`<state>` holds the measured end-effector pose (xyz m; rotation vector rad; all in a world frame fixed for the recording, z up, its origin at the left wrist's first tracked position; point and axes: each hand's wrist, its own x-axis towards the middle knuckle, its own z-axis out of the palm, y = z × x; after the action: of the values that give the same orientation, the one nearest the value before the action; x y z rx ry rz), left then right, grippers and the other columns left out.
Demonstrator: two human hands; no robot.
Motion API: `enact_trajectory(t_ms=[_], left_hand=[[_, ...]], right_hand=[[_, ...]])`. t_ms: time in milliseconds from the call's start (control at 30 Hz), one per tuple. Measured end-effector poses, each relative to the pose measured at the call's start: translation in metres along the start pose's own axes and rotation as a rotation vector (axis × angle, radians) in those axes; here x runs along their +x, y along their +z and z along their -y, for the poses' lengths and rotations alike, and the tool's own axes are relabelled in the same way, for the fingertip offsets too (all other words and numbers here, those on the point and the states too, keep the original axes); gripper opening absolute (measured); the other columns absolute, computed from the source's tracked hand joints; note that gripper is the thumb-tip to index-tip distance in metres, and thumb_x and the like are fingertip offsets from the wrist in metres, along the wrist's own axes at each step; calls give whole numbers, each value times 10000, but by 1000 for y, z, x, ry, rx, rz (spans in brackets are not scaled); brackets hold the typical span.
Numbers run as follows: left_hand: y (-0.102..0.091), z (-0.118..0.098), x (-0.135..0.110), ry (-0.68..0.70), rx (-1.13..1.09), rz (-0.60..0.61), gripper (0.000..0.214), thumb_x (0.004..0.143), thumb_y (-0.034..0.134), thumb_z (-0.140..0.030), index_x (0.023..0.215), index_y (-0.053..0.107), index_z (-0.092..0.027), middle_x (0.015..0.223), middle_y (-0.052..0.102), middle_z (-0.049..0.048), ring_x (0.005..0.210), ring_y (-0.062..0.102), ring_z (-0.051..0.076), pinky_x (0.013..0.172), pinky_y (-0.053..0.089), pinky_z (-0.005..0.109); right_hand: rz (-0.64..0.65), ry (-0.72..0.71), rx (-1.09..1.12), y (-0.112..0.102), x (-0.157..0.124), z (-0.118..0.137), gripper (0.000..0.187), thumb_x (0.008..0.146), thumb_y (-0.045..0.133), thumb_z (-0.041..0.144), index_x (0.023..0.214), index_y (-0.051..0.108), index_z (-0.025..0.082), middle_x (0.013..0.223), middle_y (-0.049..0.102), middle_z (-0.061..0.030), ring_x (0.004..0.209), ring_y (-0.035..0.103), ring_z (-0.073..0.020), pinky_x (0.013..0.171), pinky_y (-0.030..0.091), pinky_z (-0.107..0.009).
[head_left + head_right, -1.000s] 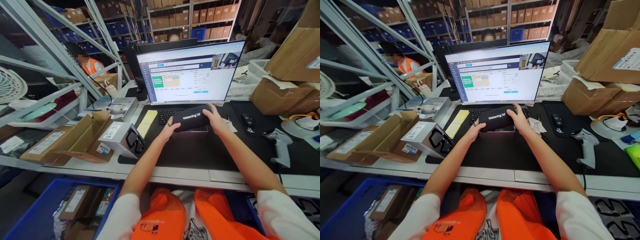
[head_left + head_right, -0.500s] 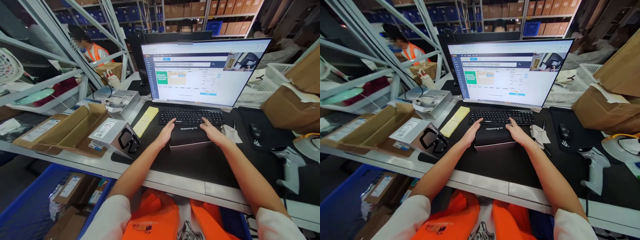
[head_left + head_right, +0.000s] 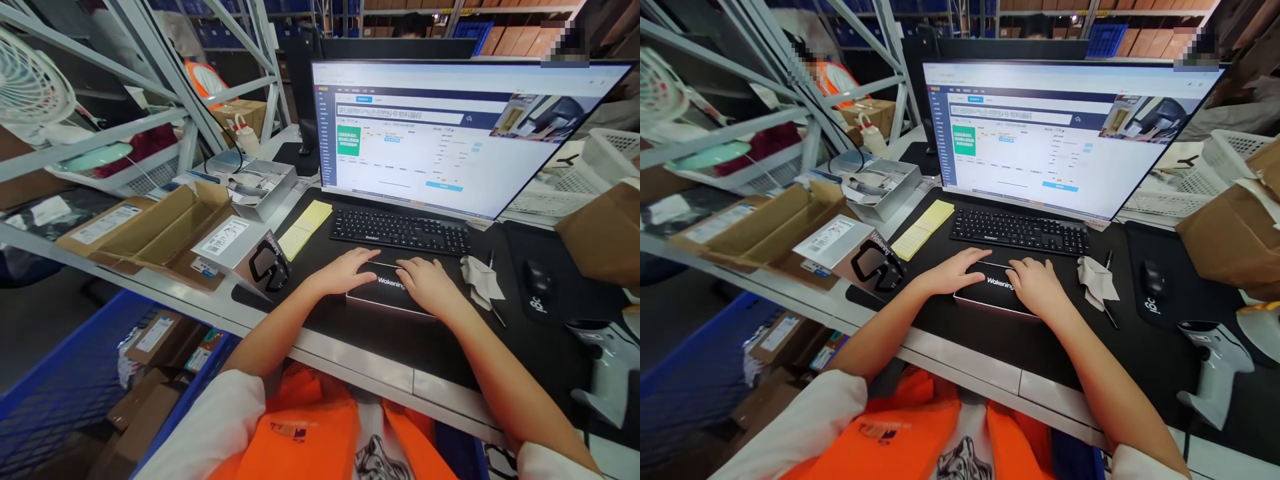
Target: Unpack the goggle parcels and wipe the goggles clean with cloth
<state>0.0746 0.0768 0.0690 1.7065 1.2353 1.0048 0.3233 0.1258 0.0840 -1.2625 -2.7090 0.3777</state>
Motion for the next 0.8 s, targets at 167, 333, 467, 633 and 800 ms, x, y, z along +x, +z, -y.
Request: enact_trajectory(t_ms=[167,333,467,633,800], left_hand=[[7,10,9,-74,137,-160,329,951,567,-429,1133,784,-263,1206,763,70,1172,677,293,1097,468,411],[19,-7,42,-238,384,-134,554,933,508,-642,787,792,-189,842,780,123,897,724,313,913,532,425],[29,-39,47,-73,408,-67,595,958,454,-675,856,772,-183,886,753,124,926,712,292,921,532,433],[6,-47,-50,220,258,-570,350,890,646,-543,1078,764,-272,1240,671,123,1400,493,364,1225,332,556],[-61,-3,-165,-109,347,-1391,1081,567,944,-484,1504,451,-264,1667,256,126,1606,52,411,1311,116,571]], right_hand=[[52,-139,-81,7,-11,14,824,926,535,691,1614,366,270,1582,444,-174,1446,407,-401,1166,190,-750],[40,-197,-159,12,-16,19,1035,763,698,734,1598,396,202,1549,459,-212,1395,437,-442,1124,337,-664],[12,-224,-234,18,-17,19,852,788,713,651,1485,552,188,1386,564,-220,1256,544,-422,1012,449,-589],[-61,-303,-213,22,-17,11,791,850,671,632,1548,493,305,1320,583,-185,1210,582,-378,952,486,-536],[-53,-317,-139,19,-14,7,773,842,698,633,1535,514,346,1338,584,-170,1224,586,-370,990,485,-540]])
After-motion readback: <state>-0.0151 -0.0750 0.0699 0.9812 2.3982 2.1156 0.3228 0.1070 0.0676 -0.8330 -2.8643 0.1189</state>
